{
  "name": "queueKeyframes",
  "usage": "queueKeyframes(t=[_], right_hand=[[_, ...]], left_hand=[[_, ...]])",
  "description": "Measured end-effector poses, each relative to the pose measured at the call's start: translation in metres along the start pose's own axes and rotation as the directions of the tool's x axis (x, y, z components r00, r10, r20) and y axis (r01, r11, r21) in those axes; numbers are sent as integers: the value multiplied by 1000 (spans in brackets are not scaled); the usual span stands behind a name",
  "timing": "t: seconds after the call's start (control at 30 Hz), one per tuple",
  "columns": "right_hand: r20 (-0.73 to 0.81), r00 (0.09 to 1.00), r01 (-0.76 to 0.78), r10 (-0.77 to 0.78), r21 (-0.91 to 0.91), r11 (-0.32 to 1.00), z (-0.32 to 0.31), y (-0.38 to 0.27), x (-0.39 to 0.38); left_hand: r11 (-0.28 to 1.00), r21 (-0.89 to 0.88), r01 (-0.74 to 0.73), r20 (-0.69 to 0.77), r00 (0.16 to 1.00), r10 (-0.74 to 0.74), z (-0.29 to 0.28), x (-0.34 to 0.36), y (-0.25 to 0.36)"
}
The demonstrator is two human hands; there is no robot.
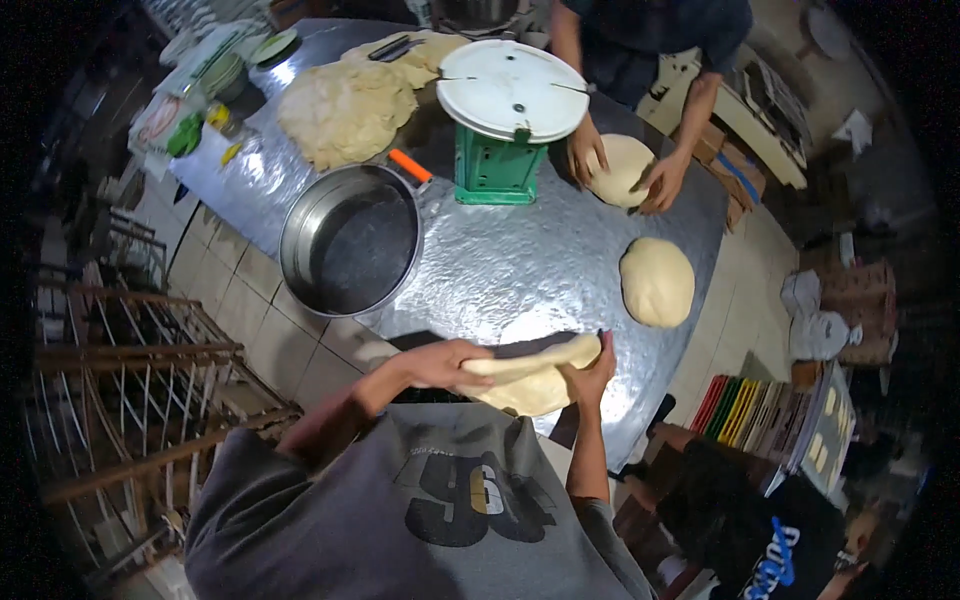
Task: The person flattens dough into a round pan by hand, inserts the pan into a dough divider machine, pulls the lever to cut the dough, and empties the divided dough onto a metal table.
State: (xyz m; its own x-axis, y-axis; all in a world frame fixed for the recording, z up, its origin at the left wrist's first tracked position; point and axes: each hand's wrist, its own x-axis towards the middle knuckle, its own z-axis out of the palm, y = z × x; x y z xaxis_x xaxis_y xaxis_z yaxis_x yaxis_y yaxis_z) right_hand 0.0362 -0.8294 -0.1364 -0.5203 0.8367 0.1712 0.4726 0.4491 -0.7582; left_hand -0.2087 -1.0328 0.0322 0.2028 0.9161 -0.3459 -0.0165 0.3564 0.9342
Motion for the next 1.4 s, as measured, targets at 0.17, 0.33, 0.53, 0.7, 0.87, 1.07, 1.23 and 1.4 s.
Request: queueKeyframes(t=[0.17,0.33,0.53,0.7,0.87,1.07,1.23,1.4], right_hand=[[698,679,-640,228,411,649,-20,-101,26],[754,652,-642,-81,606,470,-26,-252,71],[700,683,-614,-210,706,353,43,-379,110],[763,621,-671,-176,635,384,118,-416,111],[778,625,-641,-59,555,529,170,-423,125],[375,742,662,-555,-281,695,280,-325,195],[386,896,287,-218,-129,949,337,-292,259],[622,755,344,-208,-105,933,335,-264,254]], left_hand=[[771,-567,-289,-344,934,97,14,-70,-39],[528,-667,-526,-580,811,76,-21,-152,-15],[326,-448,-833,-802,535,265,-91,-230,-17],[427,-361,-829,-837,490,245,-139,-247,-68],[761,-333,-556,-767,629,124,-206,-255,-67],[669,592,449,-806,330,492,-258,-242,-85],[970,184,158,-982,-13,189,-245,-256,-118],[966,-135,219,-990,-78,-120,-187,-223,-183]])
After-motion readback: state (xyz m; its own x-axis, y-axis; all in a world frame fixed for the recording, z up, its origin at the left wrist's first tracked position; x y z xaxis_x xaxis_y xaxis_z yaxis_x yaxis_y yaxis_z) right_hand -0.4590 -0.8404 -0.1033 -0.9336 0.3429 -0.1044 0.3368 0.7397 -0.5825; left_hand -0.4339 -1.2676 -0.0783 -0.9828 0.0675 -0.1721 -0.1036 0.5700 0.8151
